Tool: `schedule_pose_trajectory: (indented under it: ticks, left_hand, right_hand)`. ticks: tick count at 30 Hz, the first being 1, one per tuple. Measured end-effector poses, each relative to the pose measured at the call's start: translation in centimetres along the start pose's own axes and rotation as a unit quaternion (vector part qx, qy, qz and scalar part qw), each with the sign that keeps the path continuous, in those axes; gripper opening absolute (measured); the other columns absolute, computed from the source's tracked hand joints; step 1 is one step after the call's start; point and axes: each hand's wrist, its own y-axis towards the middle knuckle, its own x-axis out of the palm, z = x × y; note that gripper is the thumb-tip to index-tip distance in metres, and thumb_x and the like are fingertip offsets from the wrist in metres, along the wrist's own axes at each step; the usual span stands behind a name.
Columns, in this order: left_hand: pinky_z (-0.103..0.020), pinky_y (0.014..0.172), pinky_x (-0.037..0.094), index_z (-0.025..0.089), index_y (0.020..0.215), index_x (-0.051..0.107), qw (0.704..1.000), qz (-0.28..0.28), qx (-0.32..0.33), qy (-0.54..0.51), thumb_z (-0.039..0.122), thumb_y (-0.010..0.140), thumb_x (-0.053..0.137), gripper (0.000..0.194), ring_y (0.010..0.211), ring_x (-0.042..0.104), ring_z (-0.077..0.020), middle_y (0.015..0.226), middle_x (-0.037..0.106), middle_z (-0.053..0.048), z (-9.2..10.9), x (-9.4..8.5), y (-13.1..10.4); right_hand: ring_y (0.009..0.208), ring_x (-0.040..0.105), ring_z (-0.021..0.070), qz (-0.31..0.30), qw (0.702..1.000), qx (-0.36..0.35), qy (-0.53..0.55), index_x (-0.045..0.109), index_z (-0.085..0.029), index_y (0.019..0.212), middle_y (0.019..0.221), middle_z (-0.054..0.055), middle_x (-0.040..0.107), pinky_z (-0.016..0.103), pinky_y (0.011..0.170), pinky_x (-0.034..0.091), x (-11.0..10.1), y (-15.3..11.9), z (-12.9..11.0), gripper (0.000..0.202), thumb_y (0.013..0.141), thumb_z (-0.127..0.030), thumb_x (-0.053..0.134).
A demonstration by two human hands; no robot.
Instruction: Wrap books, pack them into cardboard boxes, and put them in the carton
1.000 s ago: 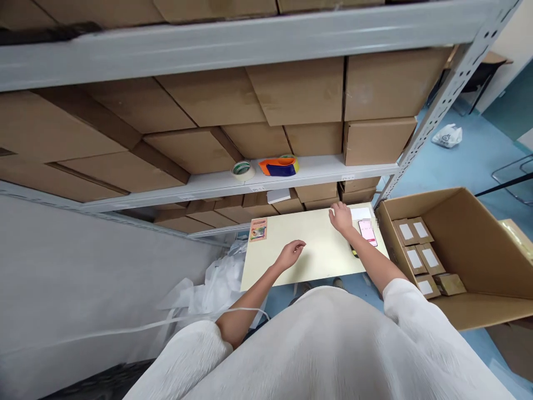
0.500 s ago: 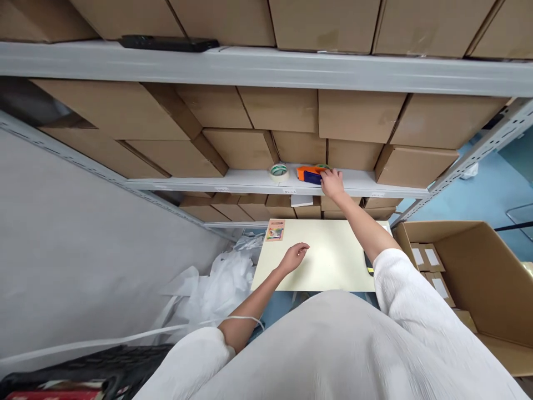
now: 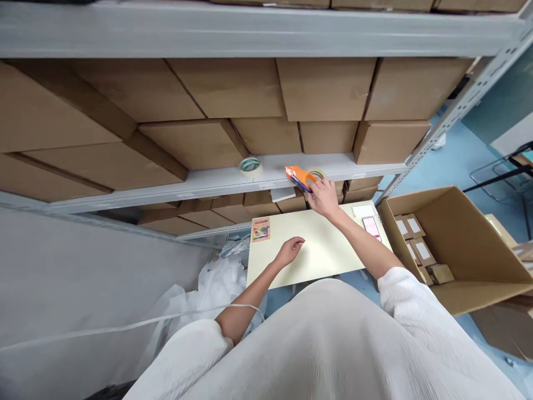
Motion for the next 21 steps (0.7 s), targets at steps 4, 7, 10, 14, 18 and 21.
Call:
schedule_pose_trajectory:
  ticks: [4, 7, 10, 14, 18, 21]
  left_hand:
    - [-0.039, 0.098, 0.061, 0.024, 0.11, 0.076, 0.999, -0.039, 0.002, 0.005, 0.024, 0.1, 0.05, 0.028, 0.107, 0.075, -0.023, 0.118, 0.081, -0.006, 0.2, 1.7, 0.7]
    - [-0.039, 0.098, 0.061, 0.024, 0.11, 0.076, 0.998, -0.058, -0.002, 0.012, 0.023, 0.099, 0.051, 0.028, 0.107, 0.075, -0.0232, 0.118, 0.081, -0.006, 0.5, 2.8, 1.1]
    - [-0.038, 0.097, 0.061, 0.023, 0.11, 0.076, 0.998, -0.067, -0.009, 0.02, 0.022, 0.099, 0.051, 0.027, 0.106, 0.075, -0.0226, 0.118, 0.081, -0.006, 1.0, 3.6, 1.2]
    - [-0.037, 0.096, 0.061, 0.023, 0.11, 0.077, 0.997, -0.074, -0.021, 0.029, 0.022, 0.1, 0.05, 0.028, 0.104, 0.075, -0.0221, 0.116, 0.081, -0.006, 1.3, 4.3, 0.6]
    - [-0.037, 0.097, 0.061, 0.023, 0.11, 0.077, 0.996, -0.074, -0.035, 0.037, 0.023, 0.1, 0.051, 0.028, 0.105, 0.076, -0.0225, 0.115, 0.081, -0.006, 1.2, 4.5, -0.3]
    - [-0.038, 0.098, 0.061, 0.023, 0.11, 0.077, 0.995, -0.072, -0.045, 0.043, 0.023, 0.1, 0.051, 0.027, 0.106, 0.076, -0.0229, 0.116, 0.081, -0.007, 1.0, 4.6, -0.9]
  right_hand:
    - [0.111, 0.051, 0.0347, -0.023, 0.997, 0.067, 0.003, 0.07, -0.016, 0.119, 0.117, 0.018, 0.07, 0.044, 0.093, 0.038, 1.7, -7.5, 1.3, 0.029, 0.105, -0.033, 0.052]
    - [0.109, 0.055, 0.0343, -0.083, 0.986, 0.143, 0.0, 0.071, -0.015, 0.113, 0.113, 0.018, 0.071, 0.043, 0.091, 0.041, 3.8, -12.6, 2.6, 0.026, 0.104, -0.032, 0.054]
    - [0.11, 0.059, 0.0334, -0.163, 0.962, 0.219, -0.002, 0.072, -0.015, 0.116, 0.114, 0.018, 0.072, 0.041, 0.091, 0.045, 6.3, -16.8, 3.8, 0.027, 0.102, -0.032, 0.055]
    - [0.108, 0.062, 0.0313, -0.227, 0.933, 0.278, 0.005, 0.073, -0.017, 0.122, 0.112, 0.018, 0.074, 0.039, 0.093, 0.049, 9.5, -21.2, 4.6, 0.03, 0.099, -0.029, 0.057]
    - [0.112, 0.063, 0.0338, -0.253, 0.921, 0.294, 0.032, 0.072, -0.017, 0.129, 0.112, 0.019, 0.074, 0.043, 0.097, 0.05, 11.6, -24.2, 5.0, 0.036, 0.097, -0.026, 0.057]
    - [0.115, 0.063, 0.0365, -0.279, 0.912, 0.298, 0.037, 0.073, -0.017, 0.13, 0.115, 0.022, 0.073, 0.046, 0.099, 0.05, 12.3, -25.6, 5.4, 0.037, 0.096, -0.023, 0.057]
